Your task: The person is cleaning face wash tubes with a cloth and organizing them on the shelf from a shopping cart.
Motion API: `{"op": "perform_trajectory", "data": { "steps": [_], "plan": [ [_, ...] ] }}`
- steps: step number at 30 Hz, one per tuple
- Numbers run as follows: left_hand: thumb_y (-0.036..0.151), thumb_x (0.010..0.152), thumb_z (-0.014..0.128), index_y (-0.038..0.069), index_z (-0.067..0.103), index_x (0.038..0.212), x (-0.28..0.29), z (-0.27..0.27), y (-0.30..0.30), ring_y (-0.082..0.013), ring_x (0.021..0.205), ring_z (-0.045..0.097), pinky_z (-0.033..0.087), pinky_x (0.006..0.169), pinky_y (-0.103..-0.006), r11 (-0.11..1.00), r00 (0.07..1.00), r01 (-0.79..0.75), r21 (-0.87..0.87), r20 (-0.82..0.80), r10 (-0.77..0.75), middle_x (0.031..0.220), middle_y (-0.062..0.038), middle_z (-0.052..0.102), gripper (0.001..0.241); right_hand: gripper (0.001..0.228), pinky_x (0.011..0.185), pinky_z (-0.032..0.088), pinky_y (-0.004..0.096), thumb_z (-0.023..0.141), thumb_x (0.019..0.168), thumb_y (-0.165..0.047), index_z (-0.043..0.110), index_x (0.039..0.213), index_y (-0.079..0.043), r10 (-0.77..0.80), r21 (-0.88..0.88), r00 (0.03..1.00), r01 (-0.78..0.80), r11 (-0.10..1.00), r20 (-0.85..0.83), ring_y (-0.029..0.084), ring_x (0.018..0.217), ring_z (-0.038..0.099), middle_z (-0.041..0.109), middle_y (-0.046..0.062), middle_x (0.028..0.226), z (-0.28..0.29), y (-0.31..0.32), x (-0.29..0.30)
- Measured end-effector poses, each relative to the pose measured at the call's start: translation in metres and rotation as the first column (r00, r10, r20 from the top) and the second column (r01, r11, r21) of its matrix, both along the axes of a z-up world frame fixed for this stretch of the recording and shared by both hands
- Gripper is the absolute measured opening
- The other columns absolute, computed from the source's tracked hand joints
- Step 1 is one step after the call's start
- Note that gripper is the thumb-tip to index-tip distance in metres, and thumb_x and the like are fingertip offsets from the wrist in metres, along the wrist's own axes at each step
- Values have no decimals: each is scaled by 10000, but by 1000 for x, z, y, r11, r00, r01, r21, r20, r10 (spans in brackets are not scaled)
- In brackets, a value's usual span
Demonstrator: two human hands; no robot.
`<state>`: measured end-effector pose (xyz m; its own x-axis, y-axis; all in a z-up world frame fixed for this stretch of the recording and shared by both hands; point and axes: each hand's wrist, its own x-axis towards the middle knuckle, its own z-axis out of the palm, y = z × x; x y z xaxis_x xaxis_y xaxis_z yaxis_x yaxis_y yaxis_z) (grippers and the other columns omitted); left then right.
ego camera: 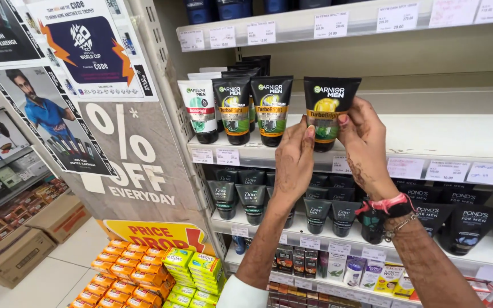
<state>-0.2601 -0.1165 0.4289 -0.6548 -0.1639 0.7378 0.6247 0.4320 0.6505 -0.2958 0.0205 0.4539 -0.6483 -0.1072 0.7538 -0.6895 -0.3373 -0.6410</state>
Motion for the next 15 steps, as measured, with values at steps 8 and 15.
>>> {"op": "perform_trajectory", "data": {
  "steps": [8, 15],
  "plan": [
    [151, 983, 697, -65, 656, 1303, -7, -1, 0, -309, 997, 756, 578, 860, -369, 970, 943, -243, 1, -234, 237, 1103, -223, 735, 388, 380, 994, 581, 312, 512, 1082, -76, 460, 1449, 6, 25, 36, 998, -27, 999, 56, 151, 1203, 631, 639, 109, 1350, 6, -4, -14],
    [117, 946, 723, -75, 640, 1303, -10, -2, 0, -235, 950, 786, 618, 796, -317, 980, 961, -190, 61, -191, 199, 1071, -207, 747, 414, 402, 939, 588, 308, 523, 1068, -77, 474, 1460, -3, 36, 37, 993, -40, 999, 110, 150, 1167, 639, 647, 117, 1320, 2, -7, -33]
  ]
}}
